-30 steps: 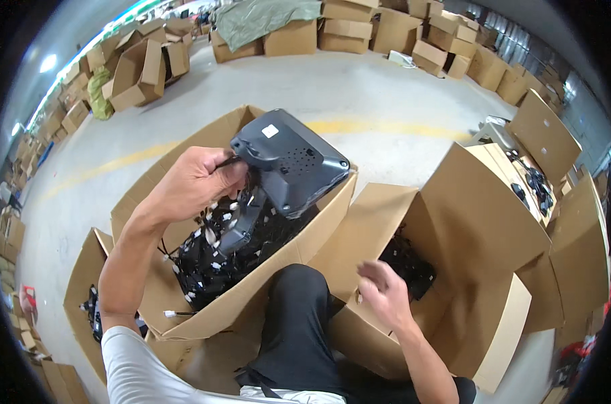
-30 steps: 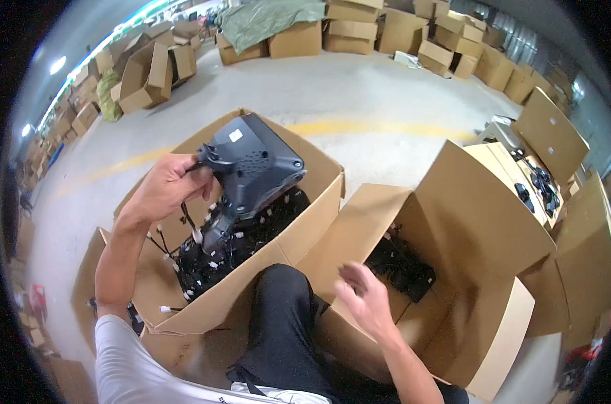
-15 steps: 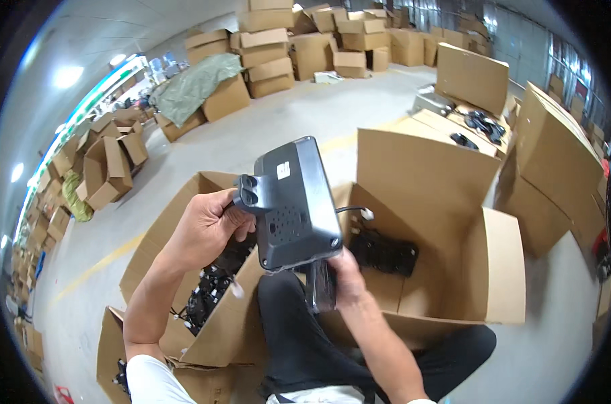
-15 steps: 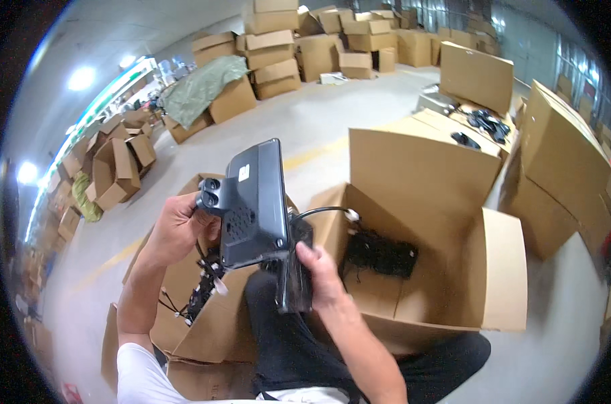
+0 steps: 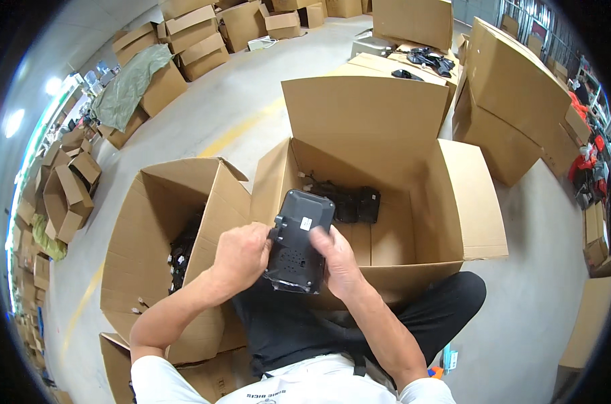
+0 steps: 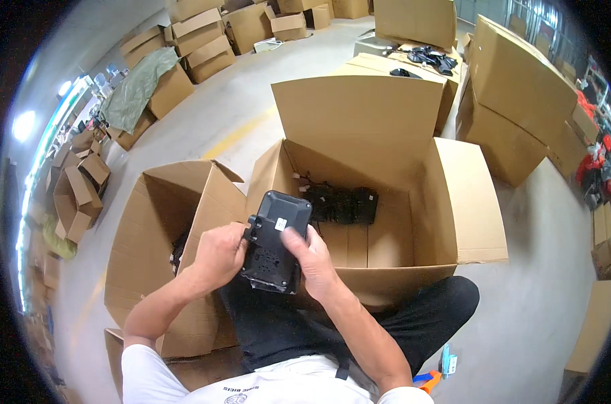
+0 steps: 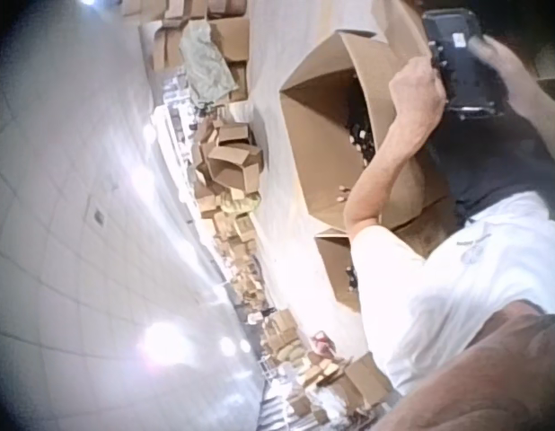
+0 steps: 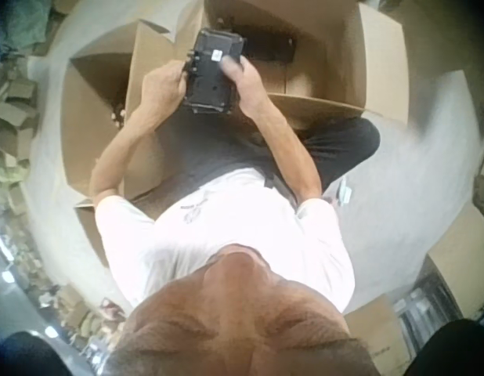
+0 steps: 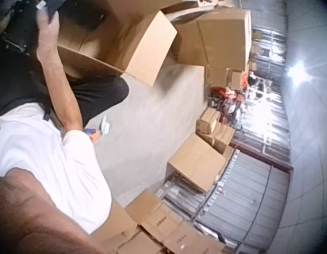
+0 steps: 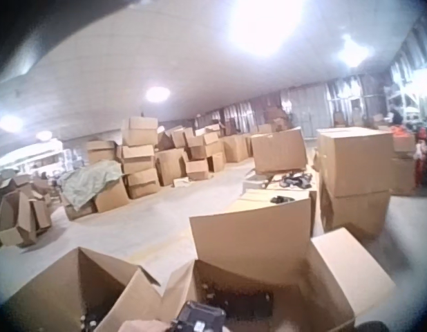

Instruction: The person sits on the floor in a warehouse and transfers black electronic devices from a large source box into a smaller destination box. They pick up each device, briefly inspect it, and place it into the new box, repeating this process for multiple units.

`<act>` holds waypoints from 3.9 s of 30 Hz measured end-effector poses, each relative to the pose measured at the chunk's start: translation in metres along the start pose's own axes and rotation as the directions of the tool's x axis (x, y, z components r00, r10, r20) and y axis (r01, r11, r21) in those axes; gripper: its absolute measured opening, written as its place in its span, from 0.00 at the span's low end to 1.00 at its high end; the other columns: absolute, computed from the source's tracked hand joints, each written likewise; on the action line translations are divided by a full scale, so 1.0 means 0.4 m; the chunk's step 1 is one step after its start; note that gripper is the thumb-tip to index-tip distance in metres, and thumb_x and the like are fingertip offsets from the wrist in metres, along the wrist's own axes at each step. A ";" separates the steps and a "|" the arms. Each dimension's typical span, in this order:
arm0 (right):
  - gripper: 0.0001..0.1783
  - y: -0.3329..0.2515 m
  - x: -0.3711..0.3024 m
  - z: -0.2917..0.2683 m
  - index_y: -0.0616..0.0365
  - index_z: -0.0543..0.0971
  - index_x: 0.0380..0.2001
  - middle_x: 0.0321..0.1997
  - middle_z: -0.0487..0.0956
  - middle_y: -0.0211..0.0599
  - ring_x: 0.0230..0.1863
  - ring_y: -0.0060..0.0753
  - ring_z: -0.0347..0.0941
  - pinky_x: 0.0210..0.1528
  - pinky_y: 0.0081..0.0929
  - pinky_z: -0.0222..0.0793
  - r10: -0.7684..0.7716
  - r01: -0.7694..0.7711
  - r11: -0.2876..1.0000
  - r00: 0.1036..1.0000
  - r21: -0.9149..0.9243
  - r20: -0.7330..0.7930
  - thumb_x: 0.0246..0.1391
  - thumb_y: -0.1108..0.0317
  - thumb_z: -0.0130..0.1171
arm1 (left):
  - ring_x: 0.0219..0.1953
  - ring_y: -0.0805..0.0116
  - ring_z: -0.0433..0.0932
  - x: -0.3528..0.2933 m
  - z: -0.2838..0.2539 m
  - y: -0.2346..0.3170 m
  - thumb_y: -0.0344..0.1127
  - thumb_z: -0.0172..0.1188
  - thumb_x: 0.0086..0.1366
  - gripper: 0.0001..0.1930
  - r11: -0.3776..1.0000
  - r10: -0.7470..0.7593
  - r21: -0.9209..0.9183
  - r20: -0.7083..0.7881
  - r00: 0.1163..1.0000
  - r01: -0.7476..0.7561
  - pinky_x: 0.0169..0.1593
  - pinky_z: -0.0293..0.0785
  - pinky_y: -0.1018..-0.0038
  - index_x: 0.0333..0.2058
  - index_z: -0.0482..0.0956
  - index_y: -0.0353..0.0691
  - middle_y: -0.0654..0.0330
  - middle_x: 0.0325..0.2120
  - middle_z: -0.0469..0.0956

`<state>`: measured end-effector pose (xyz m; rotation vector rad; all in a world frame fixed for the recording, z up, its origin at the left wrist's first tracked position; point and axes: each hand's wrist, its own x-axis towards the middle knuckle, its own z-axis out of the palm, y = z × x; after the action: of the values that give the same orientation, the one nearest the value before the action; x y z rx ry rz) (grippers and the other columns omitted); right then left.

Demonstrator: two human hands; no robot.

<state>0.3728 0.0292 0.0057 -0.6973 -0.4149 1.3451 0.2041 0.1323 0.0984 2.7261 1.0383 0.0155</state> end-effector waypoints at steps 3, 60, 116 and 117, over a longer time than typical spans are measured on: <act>0.40 -0.030 -0.015 -0.056 0.65 0.69 0.63 0.56 0.78 0.42 0.57 0.28 0.74 0.61 0.31 0.71 -0.061 0.062 0.928 0.998 -0.367 0.014 0.52 0.59 0.73 | 0.58 0.40 0.76 -0.033 -0.063 0.038 0.38 0.67 0.62 0.30 0.995 0.090 0.032 0.122 0.988 -0.094 0.60 0.75 0.57 0.59 0.71 0.32 0.40 0.62 0.70; 0.29 -0.309 0.430 -0.644 0.64 0.73 0.57 0.54 0.80 0.41 0.51 0.35 0.80 0.54 0.48 0.80 0.041 -0.153 0.947 0.930 -0.282 -0.366 0.68 0.49 0.58 | 0.48 0.58 0.84 0.472 0.185 -0.026 0.56 0.41 0.79 0.32 -0.476 -0.014 -0.863 0.204 0.979 0.173 0.46 0.84 0.68 0.57 0.71 0.25 0.42 0.46 0.82; 0.28 0.073 0.185 -0.116 0.61 0.81 0.49 0.43 0.83 0.53 0.44 0.57 0.82 0.46 0.44 0.79 0.565 0.212 -0.270 0.825 -0.939 0.024 0.55 0.49 0.70 | 0.56 0.49 0.74 -0.180 0.720 -1.072 0.46 0.70 0.61 0.28 0.450 -0.879 0.002 -0.173 0.444 0.893 0.60 0.65 0.53 0.52 0.71 0.35 0.40 0.59 0.69; 0.28 0.071 0.180 -0.118 0.61 0.81 0.49 0.43 0.83 0.53 0.44 0.57 0.82 0.46 0.44 0.79 0.557 0.201 -0.277 0.831 -0.940 0.014 0.55 0.49 0.70 | 0.55 0.50 0.76 -0.176 0.711 -1.064 0.46 0.69 0.62 0.27 0.403 -0.912 -0.026 -0.096 0.399 0.915 0.61 0.64 0.54 0.51 0.71 0.36 0.41 0.59 0.70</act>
<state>0.3961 0.0909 -0.0562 -1.9144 -2.1888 1.1853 -0.1025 0.3363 -0.2640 1.7650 2.4382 -0.0555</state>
